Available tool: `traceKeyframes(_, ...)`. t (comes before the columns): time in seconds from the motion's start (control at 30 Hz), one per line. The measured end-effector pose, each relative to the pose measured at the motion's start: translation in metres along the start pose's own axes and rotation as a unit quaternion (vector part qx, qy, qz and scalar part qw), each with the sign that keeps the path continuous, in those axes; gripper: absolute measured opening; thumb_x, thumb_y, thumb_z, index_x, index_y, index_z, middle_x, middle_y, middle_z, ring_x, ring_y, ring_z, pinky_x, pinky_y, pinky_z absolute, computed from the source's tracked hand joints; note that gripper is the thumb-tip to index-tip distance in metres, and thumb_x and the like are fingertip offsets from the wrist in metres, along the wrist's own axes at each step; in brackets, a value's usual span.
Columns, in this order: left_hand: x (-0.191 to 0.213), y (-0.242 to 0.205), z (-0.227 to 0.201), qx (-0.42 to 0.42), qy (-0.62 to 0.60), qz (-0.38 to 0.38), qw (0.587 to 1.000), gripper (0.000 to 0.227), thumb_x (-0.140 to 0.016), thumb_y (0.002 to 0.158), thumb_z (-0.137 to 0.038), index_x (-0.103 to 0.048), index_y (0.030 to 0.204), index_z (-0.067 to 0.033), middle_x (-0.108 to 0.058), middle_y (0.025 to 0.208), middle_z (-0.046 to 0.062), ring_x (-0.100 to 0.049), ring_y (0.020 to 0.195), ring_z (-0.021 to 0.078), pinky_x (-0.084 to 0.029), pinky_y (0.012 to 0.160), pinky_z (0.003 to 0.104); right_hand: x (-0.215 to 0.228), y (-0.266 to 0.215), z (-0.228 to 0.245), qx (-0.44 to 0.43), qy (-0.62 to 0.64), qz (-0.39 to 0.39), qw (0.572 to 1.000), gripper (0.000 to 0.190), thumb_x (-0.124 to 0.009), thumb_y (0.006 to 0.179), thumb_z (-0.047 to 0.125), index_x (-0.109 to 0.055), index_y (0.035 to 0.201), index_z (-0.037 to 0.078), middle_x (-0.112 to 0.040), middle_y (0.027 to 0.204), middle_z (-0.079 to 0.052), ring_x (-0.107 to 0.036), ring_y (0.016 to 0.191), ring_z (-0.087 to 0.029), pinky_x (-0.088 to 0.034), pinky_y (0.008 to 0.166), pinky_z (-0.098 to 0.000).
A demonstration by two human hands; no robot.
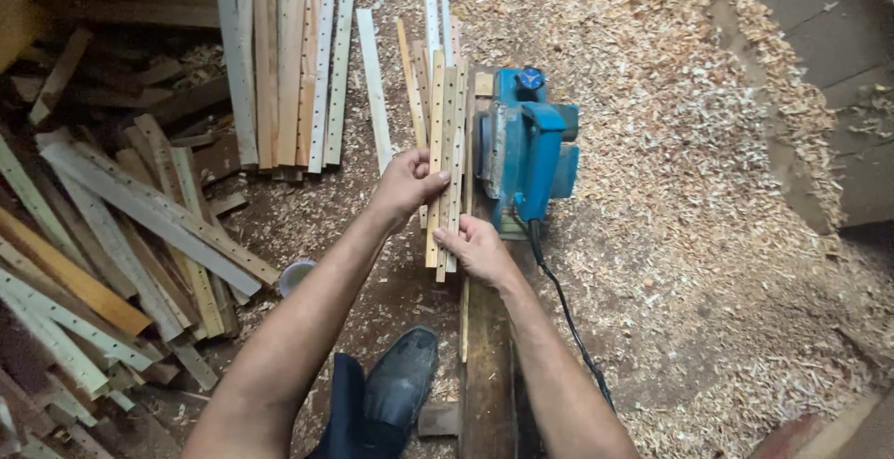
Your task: Planing thin wooden boards using an electric hand planer in a workshop
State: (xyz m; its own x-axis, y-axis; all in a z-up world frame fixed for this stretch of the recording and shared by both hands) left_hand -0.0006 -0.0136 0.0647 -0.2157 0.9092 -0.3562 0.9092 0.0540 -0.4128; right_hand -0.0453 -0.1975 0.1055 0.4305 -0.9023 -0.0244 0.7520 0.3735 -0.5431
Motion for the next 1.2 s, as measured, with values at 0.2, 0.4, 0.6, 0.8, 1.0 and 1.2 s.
traceKeyframes(0.2, -0.042, -0.019, -0.025, 0.031, 0.222, -0.069, 0.972, 0.084, -0.090, 0.072, -0.045, -0.049, 0.137, -0.0097, -0.072, 0.119, 0.016, -0.069, 0.115, 0.0313, -0.057, 0.098, 0.045, 0.010, -0.006, 0.004, -0.028, -0.058, -0.028, 0.998, 0.013, -0.078, 0.091, 0.022, -0.070, 0.087, 0.013, -0.066, 0.061, 0.007, -0.056, 0.061, -0.003, -0.047, 0.058, -0.0194)
traceKeyframes(0.4, -0.082, -0.027, -0.034, 0.063, 0.273, -0.100, 0.955, 0.079, -0.082, 0.071, -0.035, -0.036, 0.131, -0.0108, -0.069, 0.119, 0.015, -0.069, 0.114, 0.0321, -0.057, 0.099, 0.044, 0.025, -0.037, 0.072, 0.085, -0.314, -0.241, 0.914, 0.014, -0.068, 0.087, 0.030, -0.079, 0.095, 0.032, -0.079, 0.087, 0.007, -0.075, 0.085, -0.016, -0.060, 0.079, -0.0311)
traceKeyframes(0.6, -0.060, 0.011, -0.016, 0.000, 0.306, -0.140, 0.942, 0.060, -0.079, 0.068, -0.036, -0.060, 0.115, -0.0047, -0.065, 0.113, 0.024, -0.067, 0.111, 0.0435, -0.056, 0.092, 0.052, 0.100, 0.032, 0.104, -0.033, -0.282, -0.358, 0.889, 0.065, -0.055, 0.085, 0.083, -0.063, 0.120, 0.030, -0.074, 0.109, -0.004, -0.067, 0.116, -0.027, -0.050, 0.103, -0.0404)
traceKeyframes(0.8, -0.071, 0.005, -0.022, -0.026, 0.422, -0.129, 0.897, 0.061, -0.073, 0.071, -0.038, -0.062, 0.114, 0.0044, -0.061, 0.108, 0.031, -0.064, 0.108, 0.0530, -0.054, 0.086, 0.062, 0.086, 0.006, 0.136, -0.021, 0.113, -0.246, 0.962, 0.059, -0.054, 0.089, 0.063, -0.068, 0.098, 0.007, -0.058, 0.062, -0.007, -0.057, 0.041, -0.017, -0.052, 0.038, -0.0348)
traceKeyframes(1.0, -0.118, 0.005, 0.042, -0.028, 0.625, -0.038, 0.779, 0.087, -0.081, 0.079, -0.035, -0.041, 0.144, 0.0070, -0.056, 0.119, 0.029, -0.069, 0.101, 0.0500, -0.059, 0.086, 0.059, 0.112, -0.069, 0.109, -0.037, 0.133, -0.268, 0.953, 0.049, -0.057, 0.097, 0.051, -0.068, 0.098, 0.002, -0.060, 0.068, -0.009, -0.062, 0.050, -0.017, -0.054, 0.043, -0.0318)
traceKeyframes(1.2, -0.145, 0.007, -0.011, -0.068, 0.631, -0.029, 0.772, 0.078, -0.074, 0.090, -0.051, -0.042, 0.138, 0.0010, -0.051, 0.127, 0.030, -0.069, 0.106, 0.0503, -0.059, 0.090, 0.056, 0.110, -0.120, 0.084, -0.040, 0.105, -0.292, 0.950, 0.054, -0.055, 0.101, 0.049, -0.068, 0.106, -0.004, -0.058, 0.070, -0.014, -0.059, 0.047, -0.020, -0.052, 0.038, -0.0353)
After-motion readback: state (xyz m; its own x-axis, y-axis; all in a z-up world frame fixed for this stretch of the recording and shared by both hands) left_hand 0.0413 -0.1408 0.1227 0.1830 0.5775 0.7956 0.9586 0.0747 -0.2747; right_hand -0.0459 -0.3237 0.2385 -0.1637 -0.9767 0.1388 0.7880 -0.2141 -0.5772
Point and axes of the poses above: each hand's wrist, its own y-axis towards the middle knuckle, its own x-axis out of the back of the hand, z = x × y, the point moved 2 cm from there along y, towards the middle knuckle
